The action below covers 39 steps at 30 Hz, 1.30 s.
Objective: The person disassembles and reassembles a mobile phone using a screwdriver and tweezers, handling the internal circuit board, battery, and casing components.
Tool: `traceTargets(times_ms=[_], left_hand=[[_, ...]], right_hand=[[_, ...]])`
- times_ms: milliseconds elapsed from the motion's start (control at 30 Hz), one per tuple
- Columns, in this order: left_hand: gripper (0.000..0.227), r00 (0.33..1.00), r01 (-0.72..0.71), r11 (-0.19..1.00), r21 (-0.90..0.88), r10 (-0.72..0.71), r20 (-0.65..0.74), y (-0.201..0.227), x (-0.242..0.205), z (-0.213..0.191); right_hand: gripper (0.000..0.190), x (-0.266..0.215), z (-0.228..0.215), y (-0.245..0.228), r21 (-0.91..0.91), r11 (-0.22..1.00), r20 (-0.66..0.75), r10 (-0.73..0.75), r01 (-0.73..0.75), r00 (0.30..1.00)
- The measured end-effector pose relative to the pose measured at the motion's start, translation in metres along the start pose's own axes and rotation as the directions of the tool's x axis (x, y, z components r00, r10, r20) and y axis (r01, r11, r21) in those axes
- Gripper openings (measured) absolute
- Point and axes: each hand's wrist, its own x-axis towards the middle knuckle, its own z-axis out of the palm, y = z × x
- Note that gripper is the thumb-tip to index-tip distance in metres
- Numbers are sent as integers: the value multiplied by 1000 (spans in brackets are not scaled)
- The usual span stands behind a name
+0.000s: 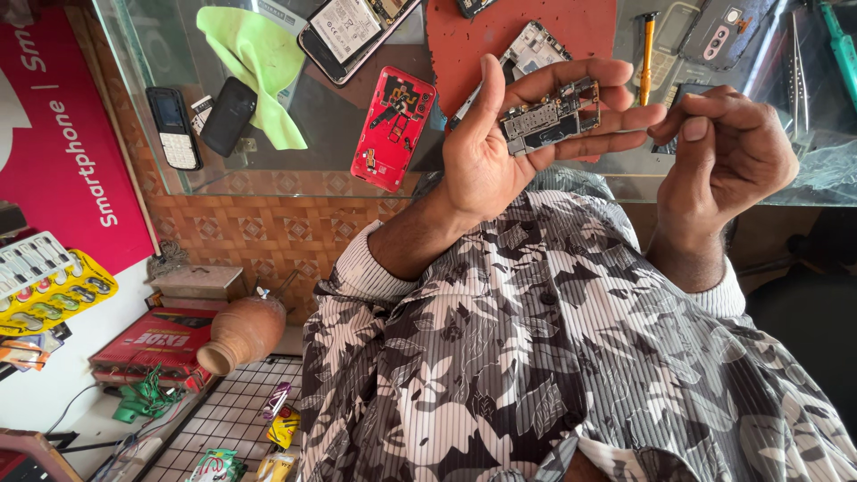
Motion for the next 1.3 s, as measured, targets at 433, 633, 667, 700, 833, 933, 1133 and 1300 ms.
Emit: traceTargets(times_ms=[433,633,667,700,833,933,1133,1300], left_hand=[[81,985,44,999,-18,-46,-167,-13,3,-23],[73,932,50,997,-55,-67,-356,-38,6,-65],[71,922,61,998,-8,-59,-382,-42,4,-71],[70,913,70,997,40,-48,-404,-46,2,-76],[70,945,148,974,172,-88,-315,-55,-3,-86],[71,951,217,865,453,-81,-300,-49,-4,-81],[53,888,154,401,903,345,-305,-15,-7,-71],[55,849,254,-317,914,525,-54,1,-11,-71]], right_hand=[[46,18,21,-18,-537,680,408,-308,499,859],[67,13,49,-7,-626,581,601,-65,520,797],[67,13,50,-5,-617,588,611,-60,523,789],[67,14,48,-3,-608,592,623,-56,528,780],[47,11,42,10,-539,724,584,-47,430,810],[30,12,26,31,-526,795,449,-41,301,893],[13,35,-19,86,-85,988,105,136,-128,985],[22,66,-30,104,96,966,11,239,-239,971]])
